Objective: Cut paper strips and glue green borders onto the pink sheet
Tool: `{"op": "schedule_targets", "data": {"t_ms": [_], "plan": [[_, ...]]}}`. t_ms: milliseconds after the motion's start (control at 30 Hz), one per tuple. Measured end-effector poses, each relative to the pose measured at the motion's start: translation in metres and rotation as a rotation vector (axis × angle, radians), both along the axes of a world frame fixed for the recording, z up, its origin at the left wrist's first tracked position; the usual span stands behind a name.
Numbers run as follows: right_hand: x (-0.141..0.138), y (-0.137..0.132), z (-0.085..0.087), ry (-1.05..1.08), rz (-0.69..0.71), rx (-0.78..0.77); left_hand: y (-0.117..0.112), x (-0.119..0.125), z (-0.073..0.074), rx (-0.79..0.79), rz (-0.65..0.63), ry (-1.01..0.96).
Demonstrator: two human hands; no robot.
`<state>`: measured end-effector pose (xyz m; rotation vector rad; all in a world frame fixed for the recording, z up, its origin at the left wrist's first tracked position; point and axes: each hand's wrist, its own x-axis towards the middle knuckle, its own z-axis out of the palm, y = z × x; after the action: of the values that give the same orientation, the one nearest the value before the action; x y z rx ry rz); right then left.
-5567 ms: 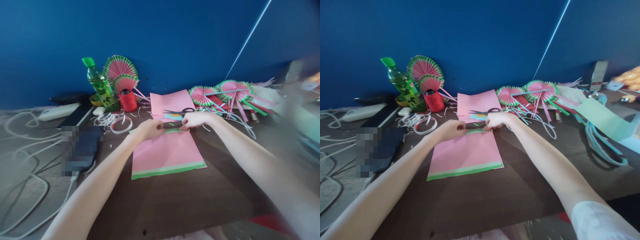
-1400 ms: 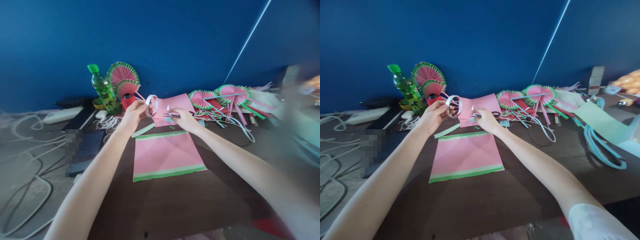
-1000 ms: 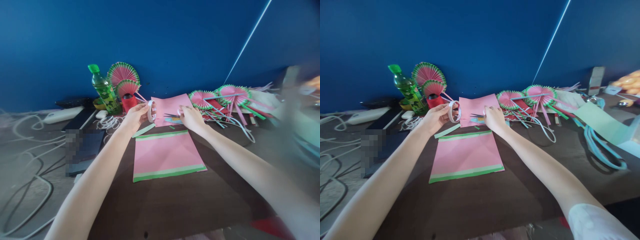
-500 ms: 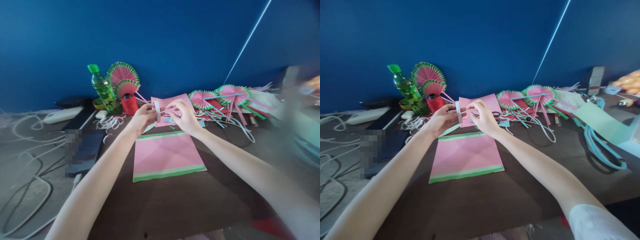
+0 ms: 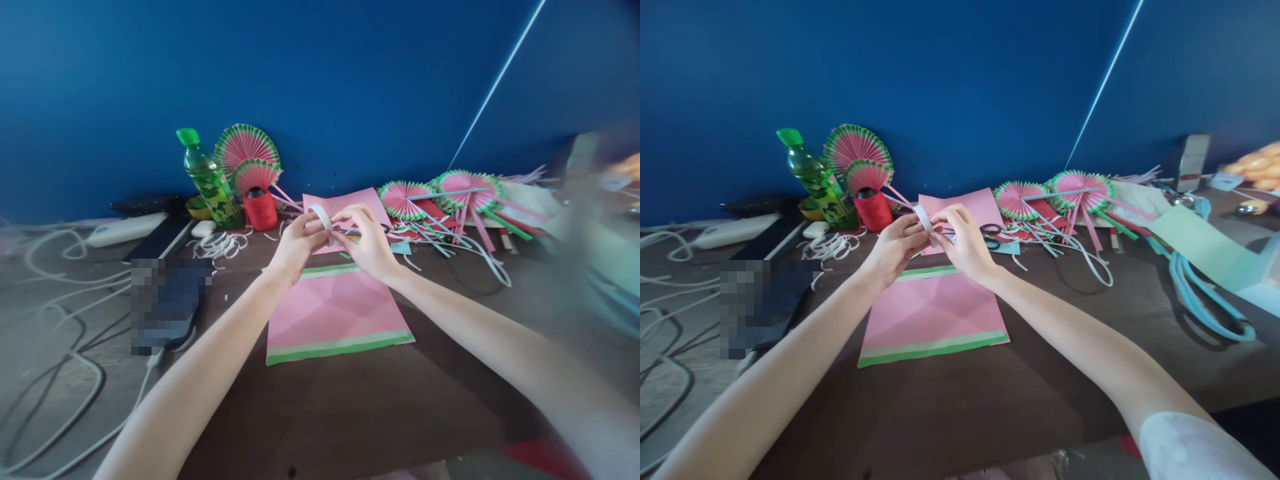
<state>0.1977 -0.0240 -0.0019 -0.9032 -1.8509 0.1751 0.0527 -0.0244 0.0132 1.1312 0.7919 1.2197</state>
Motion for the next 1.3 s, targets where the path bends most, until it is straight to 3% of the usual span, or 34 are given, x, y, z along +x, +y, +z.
{"op": "schedule_targets", "data": {"t_ms": [1300], "plan": [[-0.0017,0.0036,-0.0062,0.061,0.003,0.032,-0.0079,0.0095,-0.0035,0.036,0.08,-0.012]]}}
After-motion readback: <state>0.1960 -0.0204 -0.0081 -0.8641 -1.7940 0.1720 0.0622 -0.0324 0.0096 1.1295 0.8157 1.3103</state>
